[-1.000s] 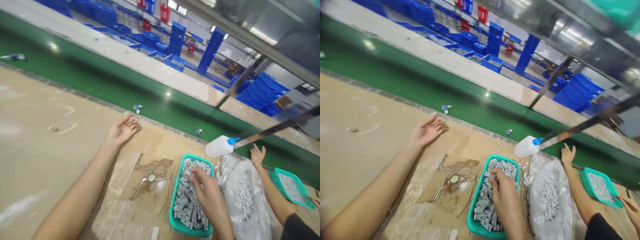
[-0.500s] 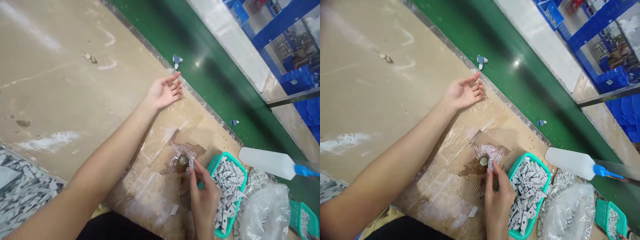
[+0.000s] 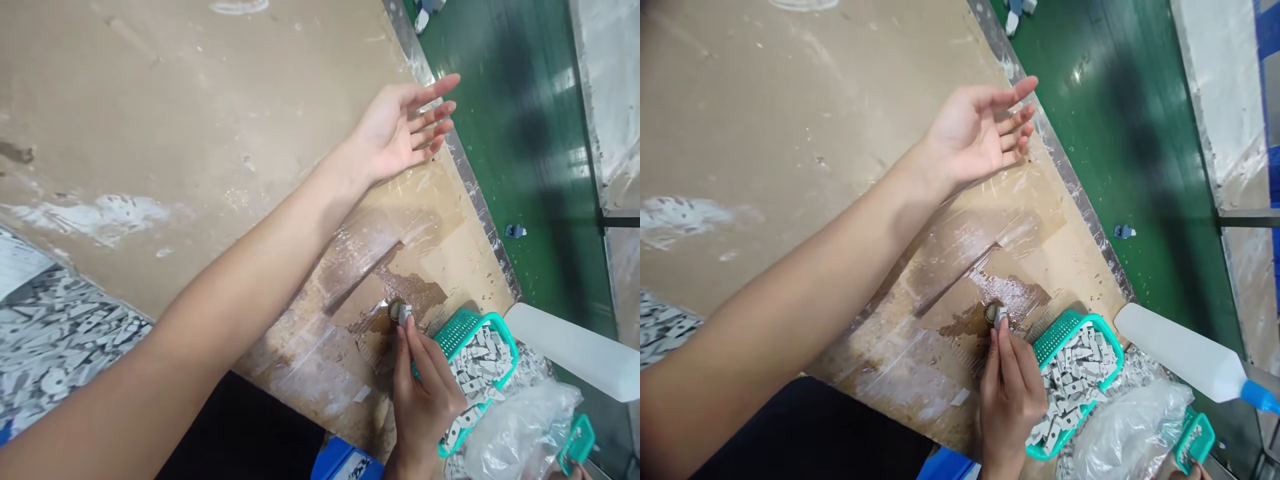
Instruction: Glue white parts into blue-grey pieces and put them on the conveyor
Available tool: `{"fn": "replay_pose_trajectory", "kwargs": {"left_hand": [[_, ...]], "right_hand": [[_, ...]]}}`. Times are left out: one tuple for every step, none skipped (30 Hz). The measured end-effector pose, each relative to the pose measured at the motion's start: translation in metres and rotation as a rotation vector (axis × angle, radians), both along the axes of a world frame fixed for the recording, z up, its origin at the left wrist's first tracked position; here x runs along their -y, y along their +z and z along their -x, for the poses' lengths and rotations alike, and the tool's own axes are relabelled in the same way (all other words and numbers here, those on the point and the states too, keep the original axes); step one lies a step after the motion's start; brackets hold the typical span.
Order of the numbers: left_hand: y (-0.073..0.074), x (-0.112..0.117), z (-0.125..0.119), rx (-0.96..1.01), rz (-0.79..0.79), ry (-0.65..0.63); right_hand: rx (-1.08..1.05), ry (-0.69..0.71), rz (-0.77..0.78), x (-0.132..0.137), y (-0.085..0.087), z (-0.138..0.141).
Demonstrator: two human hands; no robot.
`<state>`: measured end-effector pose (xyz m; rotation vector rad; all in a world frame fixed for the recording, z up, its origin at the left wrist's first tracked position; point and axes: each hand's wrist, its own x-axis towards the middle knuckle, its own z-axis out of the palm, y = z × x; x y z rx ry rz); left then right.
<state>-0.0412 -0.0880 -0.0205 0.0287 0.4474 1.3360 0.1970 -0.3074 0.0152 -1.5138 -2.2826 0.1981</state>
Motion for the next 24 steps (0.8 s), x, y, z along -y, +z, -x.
{"fn": "replay_pose_trajectory", "kwargs": {"left_hand": [[0.001,0.001,0.001,-0.006,-0.013,-0.006],[0.002,0.002,0.001,-0.014,-0.025,-0.012],[0.002,0.003,0.002,-0.024,-0.034,-0.019],[0.003,0.004,0.002,-0.033,-0.036,-0.026],[0.003,0.004,0.002,-0.04,-0.032,-0.026],[0.003,0.004,0.003,-0.043,-0.027,-0.027],[0.003,0.003,0.002,-0.047,-0.019,-0.023],[0.003,0.003,0.002,-0.053,-0.013,-0.016],[0.003,0.002,0.002,-0.059,-0.011,-0.008],[0.002,0.001,0.001,-0.068,-0.008,-0.002],[0.001,0.0,0.0,-0.076,-0.005,0.003],[0.0,-0.001,-0.001,-0.077,-0.01,0.0],[-0.002,-0.002,-0.001,-0.072,-0.018,0.001],[-0.003,-0.003,-0.002,-0.062,-0.029,0.005],[-0.005,-0.003,-0.003,-0.052,-0.044,0.011],[-0.006,-0.003,-0.003,-0.044,-0.061,0.017],[-0.007,-0.002,-0.003,-0.039,-0.077,0.022],[-0.007,-0.002,-0.004,-0.038,-0.084,0.03],[-0.007,-0.001,-0.004,-0.042,-0.084,0.035],[-0.006,-0.001,-0.004,-0.051,-0.084,0.033],[-0.005,0.0,-0.005,-0.069,-0.079,0.034],[-0.004,0.0,-0.006,-0.093,-0.087,0.034],[-0.002,-0.001,-0.008,-0.13,-0.101,0.033],[-0.001,-0.001,-0.01,-0.187,-0.118,0.031]], "right_hand": [[0.012,0.003,0.0,-0.001,0.0,0.001],[0.021,0.004,0.001,-0.001,0.0,0.001],[0.027,0.007,0.0,-0.001,0.0,0.001],[0.031,0.009,-0.001,-0.002,-0.001,0.001],[0.034,0.011,-0.001,-0.002,-0.001,0.002],[0.037,0.015,-0.003,-0.002,-0.001,0.002],[0.039,0.017,-0.004,-0.002,-0.001,0.002],[0.041,0.017,0.0,-0.002,-0.001,0.002],[0.045,0.015,0.008,-0.002,-0.001,0.002],[0.046,0.015,0.007,-0.002,-0.001,0.003],[0.048,0.02,-0.003,-0.002,-0.001,0.004],[0.05,0.027,-0.017,-0.003,-0.001,0.004],[0.054,0.034,-0.032,-0.003,-0.001,0.005],[0.062,0.041,-0.047,-0.004,0.0,0.006],[0.069,0.043,-0.056,-0.004,0.0,0.006],[0.077,0.043,-0.053,-0.004,0.0,0.007],[0.083,0.043,-0.047,-0.004,0.0,0.007],[0.085,0.044,-0.046,-0.004,0.001,0.007],[0.08,0.042,-0.046,-0.003,0.001,0.006],[0.067,0.038,-0.05,-0.003,0.001,0.006],[0.049,0.033,-0.058,-0.003,0.001,0.005],[0.028,0.024,-0.069,-0.003,0.001,0.005],[0.002,0.014,-0.075,-0.003,0.001,0.004],[-0.03,0.005,-0.075,-0.003,0.0,0.004]]}}
